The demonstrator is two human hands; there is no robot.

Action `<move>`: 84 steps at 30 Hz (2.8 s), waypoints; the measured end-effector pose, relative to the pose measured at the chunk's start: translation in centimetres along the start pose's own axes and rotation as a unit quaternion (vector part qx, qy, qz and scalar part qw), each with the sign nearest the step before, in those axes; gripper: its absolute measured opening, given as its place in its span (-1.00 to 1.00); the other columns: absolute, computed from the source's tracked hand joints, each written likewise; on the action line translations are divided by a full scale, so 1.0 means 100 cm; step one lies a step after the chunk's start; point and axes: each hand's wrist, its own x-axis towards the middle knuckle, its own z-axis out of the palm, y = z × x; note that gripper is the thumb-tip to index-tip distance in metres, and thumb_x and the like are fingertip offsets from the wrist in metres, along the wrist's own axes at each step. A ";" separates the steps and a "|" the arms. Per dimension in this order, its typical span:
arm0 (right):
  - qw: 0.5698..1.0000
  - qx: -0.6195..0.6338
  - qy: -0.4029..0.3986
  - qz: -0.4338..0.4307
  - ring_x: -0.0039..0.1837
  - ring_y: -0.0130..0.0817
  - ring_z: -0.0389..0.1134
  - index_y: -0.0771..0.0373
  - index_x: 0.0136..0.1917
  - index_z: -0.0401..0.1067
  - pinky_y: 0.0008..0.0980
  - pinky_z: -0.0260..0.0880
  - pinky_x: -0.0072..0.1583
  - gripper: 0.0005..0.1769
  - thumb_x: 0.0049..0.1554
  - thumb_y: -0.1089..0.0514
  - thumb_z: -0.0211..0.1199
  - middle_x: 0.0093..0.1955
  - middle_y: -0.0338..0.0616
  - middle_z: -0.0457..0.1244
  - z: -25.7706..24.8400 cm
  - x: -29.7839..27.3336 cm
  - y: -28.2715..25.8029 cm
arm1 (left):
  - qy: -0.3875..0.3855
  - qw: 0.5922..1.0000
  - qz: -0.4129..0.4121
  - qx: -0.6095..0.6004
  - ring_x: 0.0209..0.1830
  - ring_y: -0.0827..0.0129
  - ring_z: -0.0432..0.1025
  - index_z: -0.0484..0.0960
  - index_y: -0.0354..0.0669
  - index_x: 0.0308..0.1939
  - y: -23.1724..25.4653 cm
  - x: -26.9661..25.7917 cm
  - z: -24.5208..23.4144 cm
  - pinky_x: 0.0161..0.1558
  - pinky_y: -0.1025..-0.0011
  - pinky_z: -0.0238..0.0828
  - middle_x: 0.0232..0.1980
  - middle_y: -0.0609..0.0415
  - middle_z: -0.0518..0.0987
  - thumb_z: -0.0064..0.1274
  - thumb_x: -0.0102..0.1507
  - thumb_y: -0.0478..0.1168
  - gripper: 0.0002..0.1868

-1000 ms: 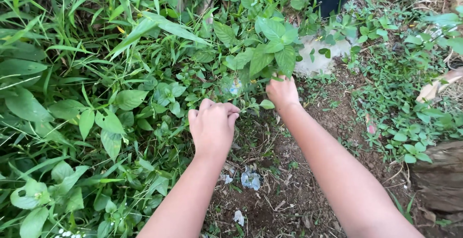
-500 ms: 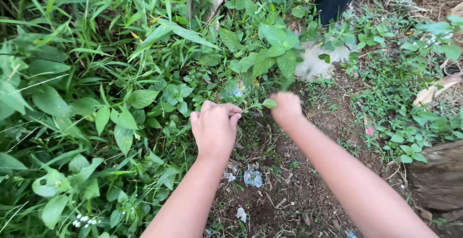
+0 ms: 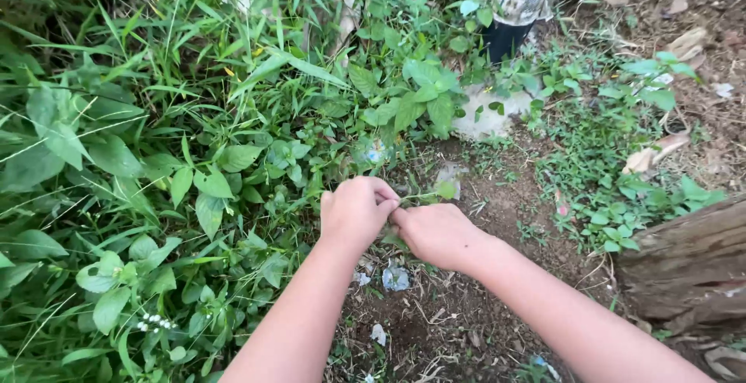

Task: Pulling weeds and unwanted plants from a garden area by hand.

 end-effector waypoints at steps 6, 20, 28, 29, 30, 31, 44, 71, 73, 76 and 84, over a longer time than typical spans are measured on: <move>0.989 0.061 0.133 0.009 -0.10 0.06 0.46 0.17 -0.04 0.43 0.04 0.45 -0.07 -0.80 0.17 0.02 0.20 -0.20 0.02 0.40 0.014 -0.001 0.006 | 0.002 0.996 -0.035 0.080 -0.11 0.24 0.57 0.83 0.26 -0.25 -0.003 -0.012 0.009 0.11 0.16 0.25 -0.22 0.11 0.72 0.19 0.20 -0.08 -0.88; 0.995 0.023 0.095 0.023 -0.15 0.20 0.45 0.34 0.07 0.09 0.07 0.46 -0.16 -0.74 0.16 0.29 0.09 -0.26 0.17 0.35 0.036 0.020 0.021 | -0.115 0.992 -0.046 0.036 -0.01 0.36 0.58 0.78 0.22 -0.12 -0.010 -0.008 0.021 0.23 0.04 0.16 -0.11 0.27 0.74 0.19 0.14 0.21 -0.65; 0.994 0.057 0.084 -0.033 -0.17 0.22 0.41 0.34 0.09 0.03 0.09 0.41 -0.19 -0.55 0.00 0.41 0.16 -0.28 0.17 0.34 0.028 0.012 0.030 | -0.089 0.993 -0.030 0.077 0.02 0.31 0.51 0.82 0.23 -0.26 0.005 -0.002 0.033 0.23 0.05 0.16 -0.20 0.19 0.72 0.34 0.03 0.12 -0.73; 0.995 0.060 0.078 -0.031 -0.15 0.23 0.41 0.33 0.10 0.04 0.10 0.41 -0.17 -0.55 0.01 0.40 0.17 -0.26 0.18 0.35 0.026 0.010 0.029 | -0.080 0.993 -0.032 0.077 0.00 0.31 0.53 0.82 0.22 -0.28 0.006 -0.002 0.037 0.23 0.05 0.16 -0.22 0.19 0.72 0.34 0.03 0.07 -0.77; 0.995 0.063 0.073 -0.030 -0.13 0.24 0.41 0.32 0.11 0.05 0.10 0.41 -0.15 -0.54 0.01 0.39 0.19 -0.25 0.19 0.35 0.024 0.009 0.028 | -0.069 0.994 -0.034 0.078 -0.01 0.31 0.54 0.82 0.21 -0.30 0.006 -0.001 0.040 0.23 0.06 0.16 -0.23 0.19 0.72 0.34 0.03 0.02 -0.81; 0.995 0.063 0.073 -0.030 -0.13 0.24 0.41 0.32 0.11 0.05 0.10 0.41 -0.15 -0.54 0.01 0.39 0.19 -0.25 0.19 0.35 0.015 0.008 0.026 | -0.069 0.994 -0.034 0.077 -0.01 0.31 0.54 0.82 0.21 -0.30 0.007 -0.002 0.039 0.23 0.06 0.16 -0.23 0.19 0.72 0.34 0.03 0.02 -0.81; 0.885 0.326 0.333 0.005 -0.01 -0.48 0.50 0.19 0.14 0.54 -0.49 0.51 -0.04 -0.77 0.20 0.28 0.25 0.10 -0.17 0.43 -0.043 -0.002 0.105 | 0.019 0.988 -0.121 0.094 -0.10 0.25 0.57 0.81 0.15 -0.30 -0.038 -0.001 0.020 0.16 0.14 0.24 -0.24 0.14 0.72 0.31 0.13 -0.01 -0.87; 0.947 -0.231 0.184 0.122 0.23 -0.19 0.31 0.29 0.11 0.50 -0.22 0.38 0.19 -0.64 0.07 0.13 0.18 0.13 -0.11 0.31 0.093 0.037 0.227 | -0.027 0.985 -0.011 -0.168 -0.29 0.28 0.63 0.77 -0.02 -0.32 0.046 0.006 0.138 -0.06 0.31 0.52 -0.29 0.10 0.73 0.28 0.12 -0.09 -0.85; 0.944 -0.264 0.155 0.126 0.24 -0.22 0.32 0.26 -0.01 0.52 -0.27 0.40 0.24 -0.78 0.09 0.21 0.16 0.09 -0.11 0.31 0.097 0.044 0.234 | -0.043 0.981 -0.017 -0.187 -0.29 0.27 0.64 0.76 -0.03 -0.31 0.048 0.008 0.146 -0.09 0.32 0.54 -0.29 0.08 0.73 0.28 0.12 -0.10 -0.85; 0.947 -0.222 0.188 0.135 0.18 -0.18 0.37 0.26 -0.16 0.49 -0.23 0.46 0.17 -0.88 0.06 0.25 0.15 0.00 -0.08 0.35 0.106 0.052 0.242 | -0.061 0.977 -0.018 -0.206 -0.29 0.27 0.64 0.76 -0.06 -0.31 0.054 0.010 0.153 -0.12 0.30 0.53 -0.29 0.07 0.73 0.28 0.12 -0.10 -0.84; 0.934 0.016 0.304 0.185 -0.11 0.03 0.45 0.29 -0.20 0.54 -0.07 0.47 -0.02 -0.90 0.09 0.20 0.33 -0.15 0.08 0.39 0.091 0.031 0.218 | -0.036 0.973 -0.036 -0.224 -0.31 0.24 0.63 0.68 -0.15 -0.32 0.053 0.026 0.162 -0.13 0.30 0.52 -0.30 0.01 0.72 0.24 0.15 -0.17 -0.86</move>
